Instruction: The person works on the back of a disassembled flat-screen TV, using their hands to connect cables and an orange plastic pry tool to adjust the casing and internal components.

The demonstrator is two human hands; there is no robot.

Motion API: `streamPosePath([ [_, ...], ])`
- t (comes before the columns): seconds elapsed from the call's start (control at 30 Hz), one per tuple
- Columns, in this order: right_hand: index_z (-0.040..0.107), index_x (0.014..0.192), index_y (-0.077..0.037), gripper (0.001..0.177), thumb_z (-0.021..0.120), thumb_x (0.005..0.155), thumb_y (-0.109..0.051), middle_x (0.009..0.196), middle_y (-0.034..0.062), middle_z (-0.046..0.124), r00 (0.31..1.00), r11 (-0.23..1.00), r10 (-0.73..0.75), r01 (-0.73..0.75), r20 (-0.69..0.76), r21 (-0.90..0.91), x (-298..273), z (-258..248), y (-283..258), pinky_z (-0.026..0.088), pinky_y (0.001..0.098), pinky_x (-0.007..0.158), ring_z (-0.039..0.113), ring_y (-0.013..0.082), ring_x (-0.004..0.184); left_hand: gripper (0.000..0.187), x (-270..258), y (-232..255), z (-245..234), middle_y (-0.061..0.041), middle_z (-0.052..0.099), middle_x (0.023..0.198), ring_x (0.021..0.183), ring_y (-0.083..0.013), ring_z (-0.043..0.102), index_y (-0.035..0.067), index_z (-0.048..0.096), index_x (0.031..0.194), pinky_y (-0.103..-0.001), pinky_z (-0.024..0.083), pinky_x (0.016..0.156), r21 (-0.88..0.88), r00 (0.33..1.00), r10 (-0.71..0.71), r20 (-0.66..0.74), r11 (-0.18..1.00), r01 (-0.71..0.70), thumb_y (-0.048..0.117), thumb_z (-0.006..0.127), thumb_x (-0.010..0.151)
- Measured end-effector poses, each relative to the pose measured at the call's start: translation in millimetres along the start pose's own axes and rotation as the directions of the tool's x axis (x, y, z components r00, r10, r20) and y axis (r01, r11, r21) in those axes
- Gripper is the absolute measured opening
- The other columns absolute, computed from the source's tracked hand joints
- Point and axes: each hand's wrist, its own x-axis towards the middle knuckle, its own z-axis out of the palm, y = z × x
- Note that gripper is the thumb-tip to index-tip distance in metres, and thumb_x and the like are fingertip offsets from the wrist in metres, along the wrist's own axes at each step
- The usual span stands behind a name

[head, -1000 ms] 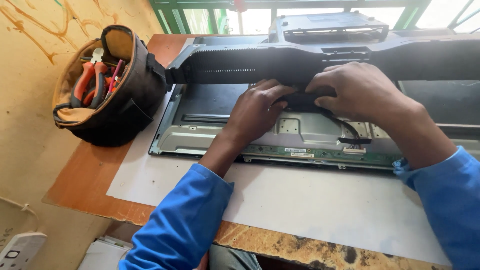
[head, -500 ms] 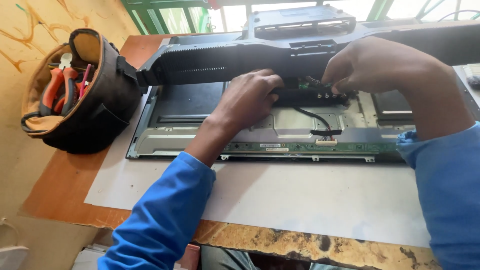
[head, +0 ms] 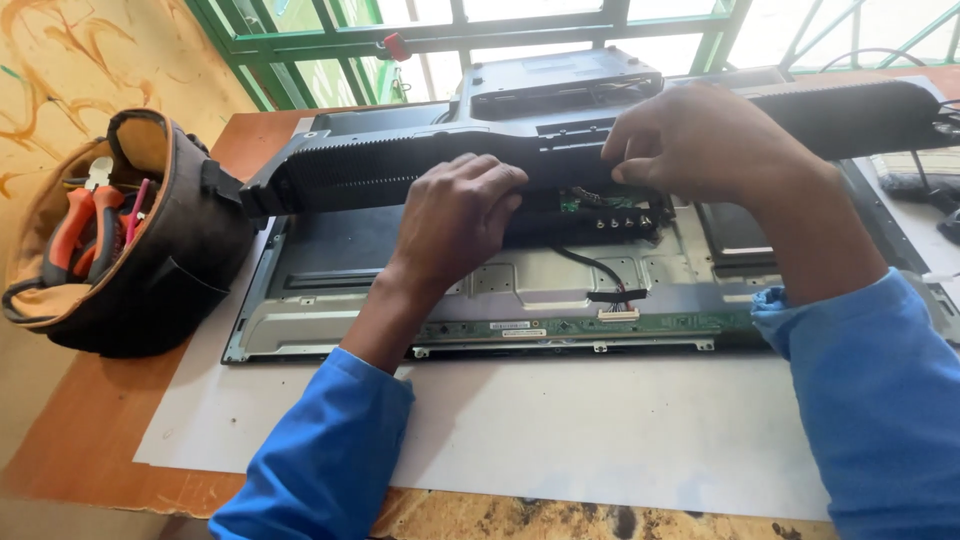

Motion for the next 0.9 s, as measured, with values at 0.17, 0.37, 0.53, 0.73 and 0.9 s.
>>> streamPosePath([
  [0.17,0.07,0.125,-0.02,0.043,0.076,0.083,-0.025,0.129,0.0038,0.066,0.989,0.995,-0.082,0.073,-0.127,-0.075,5,-9,31,0.043,0.0498,0.1,0.052,0.027,0.125,0.061,0,-29,-28,-0.01,0.065,0.124,0.114,-0.0324,0.057,0.011,0.066,0.129,-0.047,0.05,0.093,0.174,0.999,-0.031,0.014,0.984,0.028,0.021,0.093,0.075],
  [0.37,0.039,0.16,-0.019,0.115,0.094,0.06,-0.033,0.151,0.0212,0.05,0.997,0.986,0.064,-0.069,-0.034,-0.154,15,-5,69,0.038,0.0548,0.109,0.042,0.0414,0.14,0.094,-15,-61,-54,-0.014,0.065,0.135,0.126,-0.0378,0.055,0.013,0.059,0.142,-0.054,0.033,0.112,0.287,0.985,-0.154,0.084,0.95,0.124,0.049,0.097,0.065],
  [0.53,0.044,0.159,-0.024,0.117,0.092,0.055,-0.047,0.141,0.0207,0.06,0.998,0.958,0.034,-0.05,-0.06,-0.281,23,4,70,0.045,0.054,0.103,0.056,0.0415,0.129,0.082,-27,-78,-48,-0.012,0.07,0.125,0.113,-0.0386,0.062,0.012,0.063,0.136,-0.059,0.033,0.113,0.326,0.973,-0.208,0.103,0.931,0.165,0.036,0.092,0.064],
  [0.73,0.072,0.11,-0.011,0.055,0.082,0.062,-0.037,0.109,0.0193,0.07,0.997,0.957,0.02,-0.042,-0.079,-0.287,18,0,61,0.055,0.0509,0.078,0.067,0.039,0.099,0.08,-33,-80,-48,-0.01,0.07,0.117,0.106,-0.0343,0.06,0.012,0.067,0.134,-0.049,0.037,0.096,0.334,0.986,-0.166,0.032,0.931,0.146,0.022,0.081,0.055],
  [0.9,0.075,0.099,-0.007,0.038,0.084,0.067,-0.024,0.095,0.0119,0.072,0.997,0.991,-0.038,0.029,-0.068,-0.133,9,-14,61,0.047,0.0435,0.07,0.064,0.0311,0.085,0.076,-30,-72,-60,-0.011,0.072,0.121,0.111,-0.035,0.06,0.013,0.069,0.133,-0.049,0.034,0.102,0.246,0.989,-0.15,-0.016,0.958,0.149,0.02,0.084,0.059],
])
